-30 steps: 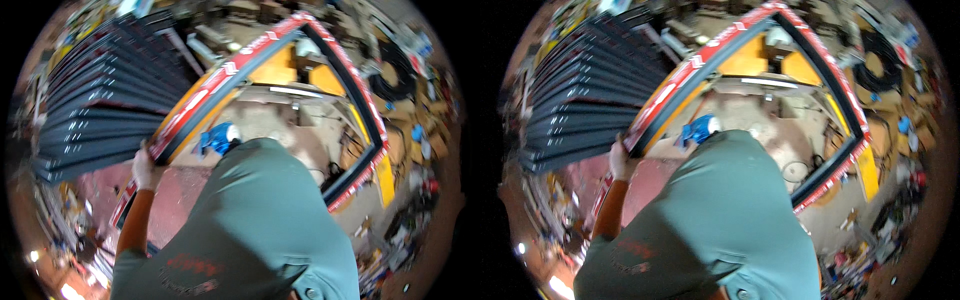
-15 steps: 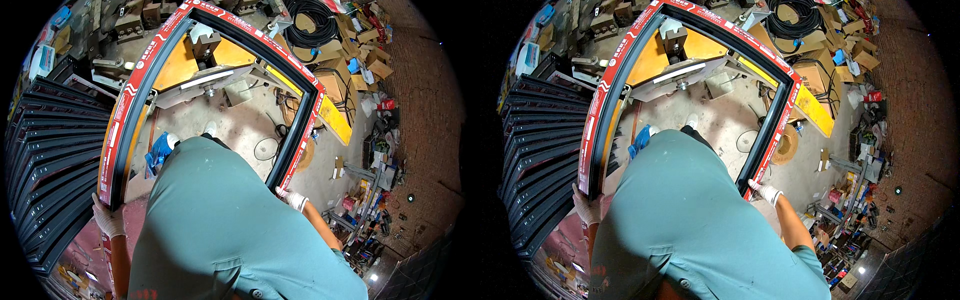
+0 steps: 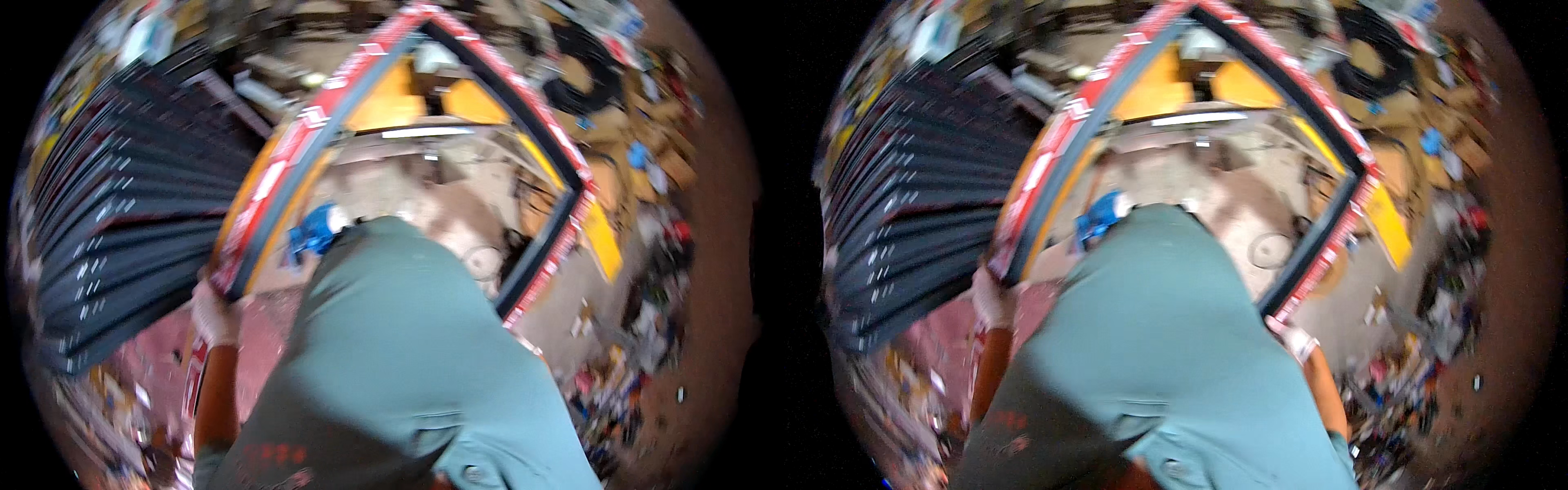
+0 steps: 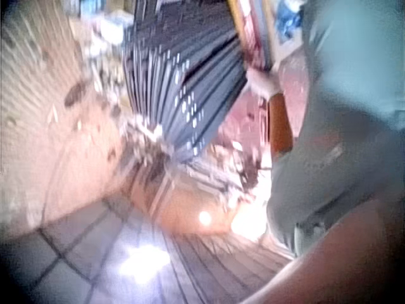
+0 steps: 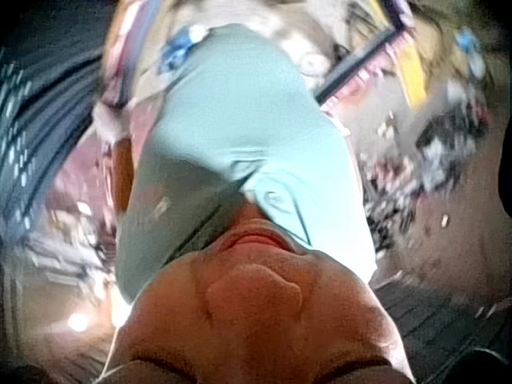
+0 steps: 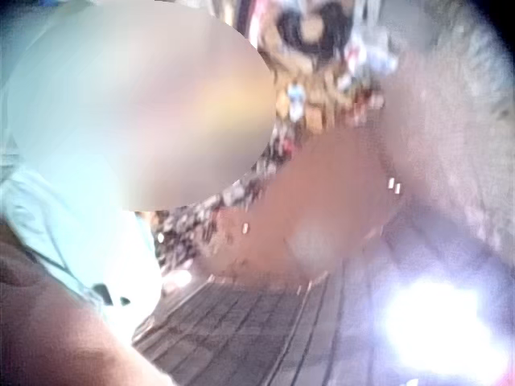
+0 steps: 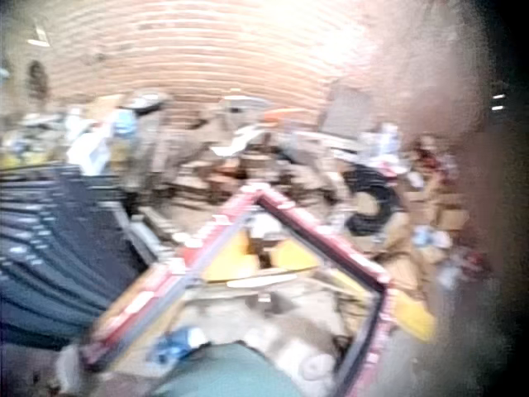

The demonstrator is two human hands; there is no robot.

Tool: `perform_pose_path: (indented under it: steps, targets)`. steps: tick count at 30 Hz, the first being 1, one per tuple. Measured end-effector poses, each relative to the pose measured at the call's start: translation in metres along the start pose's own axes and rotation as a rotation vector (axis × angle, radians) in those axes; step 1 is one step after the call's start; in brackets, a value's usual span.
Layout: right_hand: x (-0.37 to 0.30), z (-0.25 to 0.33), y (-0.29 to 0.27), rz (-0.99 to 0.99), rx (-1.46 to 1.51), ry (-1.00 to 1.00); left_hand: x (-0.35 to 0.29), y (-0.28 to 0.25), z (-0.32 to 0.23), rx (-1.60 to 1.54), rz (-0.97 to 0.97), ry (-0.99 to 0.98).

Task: The person picks up a rectangular window frame and carries it to a corner-cutting machine. They position the frame corners under the cutting head, operate the machine to cut each corner, and then stack the finished frame with others. The process is repeated for multiple frames.

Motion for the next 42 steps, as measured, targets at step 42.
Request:
perform_pose_path:
  steps: [42]
  targets:
    - [0.037,0.590,0.078,-0.764,-1.062,-1.573,0.258,0.146,-0.317,0.286,-0.155,0.506]
Point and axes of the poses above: each hand's wrist, its own x-axis towards the middle knuckle, its own y-axis out of the palm, z = x × y, the point moved 1 cm from there along x, towards the middle knuckle
